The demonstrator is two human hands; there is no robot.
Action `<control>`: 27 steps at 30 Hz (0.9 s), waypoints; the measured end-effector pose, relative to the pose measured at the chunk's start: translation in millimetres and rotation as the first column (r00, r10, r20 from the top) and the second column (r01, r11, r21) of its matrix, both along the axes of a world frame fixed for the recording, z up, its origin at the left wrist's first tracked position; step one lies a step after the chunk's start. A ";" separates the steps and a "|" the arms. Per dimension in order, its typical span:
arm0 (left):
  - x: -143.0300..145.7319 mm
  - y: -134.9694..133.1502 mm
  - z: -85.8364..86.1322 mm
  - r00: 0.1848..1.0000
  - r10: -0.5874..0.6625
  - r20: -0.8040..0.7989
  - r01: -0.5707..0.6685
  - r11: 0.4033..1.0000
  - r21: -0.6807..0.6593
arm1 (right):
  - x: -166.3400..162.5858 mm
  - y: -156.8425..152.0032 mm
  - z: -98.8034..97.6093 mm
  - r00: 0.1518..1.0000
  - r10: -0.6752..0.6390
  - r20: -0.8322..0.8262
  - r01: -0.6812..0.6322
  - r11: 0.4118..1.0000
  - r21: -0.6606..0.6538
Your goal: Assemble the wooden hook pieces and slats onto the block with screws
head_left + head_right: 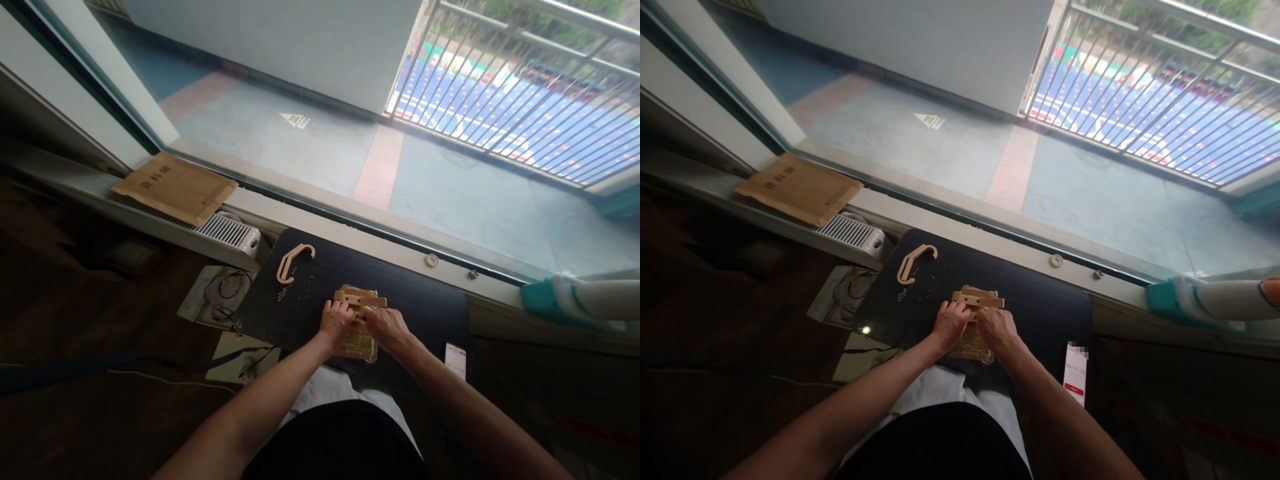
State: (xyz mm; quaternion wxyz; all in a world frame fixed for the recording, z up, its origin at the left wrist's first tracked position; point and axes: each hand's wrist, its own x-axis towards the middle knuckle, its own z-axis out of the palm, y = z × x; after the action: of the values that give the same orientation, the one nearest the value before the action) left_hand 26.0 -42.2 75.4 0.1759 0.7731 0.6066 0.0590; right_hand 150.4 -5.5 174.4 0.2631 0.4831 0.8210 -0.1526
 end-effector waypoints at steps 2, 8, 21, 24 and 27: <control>0.1 -0.3 -0.7 1.000 -0.002 0.003 0.002 1.000 -0.001 | -1.2 0.2 7.3 0.998 0.054 -0.022 -0.053 0.998 0.033; 1.0 -0.1 0.9 1.000 0.007 0.000 -0.007 1.000 -0.008 | -4.7 0.9 17.4 0.981 0.192 -0.033 -0.191 0.981 0.046; 1.0 0.1 2.2 1.000 0.013 -0.011 -0.012 1.000 0.005 | -6.0 3.1 13.4 0.997 0.074 -0.004 -0.074 0.997 0.023; 1.3 -0.2 1.4 1.000 0.007 -0.010 -0.007 1.000 0.010 | -8.2 2.9 17.3 0.980 0.199 -0.028 -0.198 0.979 0.049; 1.4 -0.5 -0.5 1.000 0.012 -0.011 -0.012 1.000 0.013 | -6.5 1.9 14.0 0.966 0.254 -0.056 -0.251 0.966 0.057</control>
State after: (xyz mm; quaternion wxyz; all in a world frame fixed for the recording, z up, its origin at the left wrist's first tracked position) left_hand 27.4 -42.6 75.0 0.1672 0.7709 0.6117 0.0598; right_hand 143.9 -3.7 188.4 0.2424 0.3758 0.8873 -0.1124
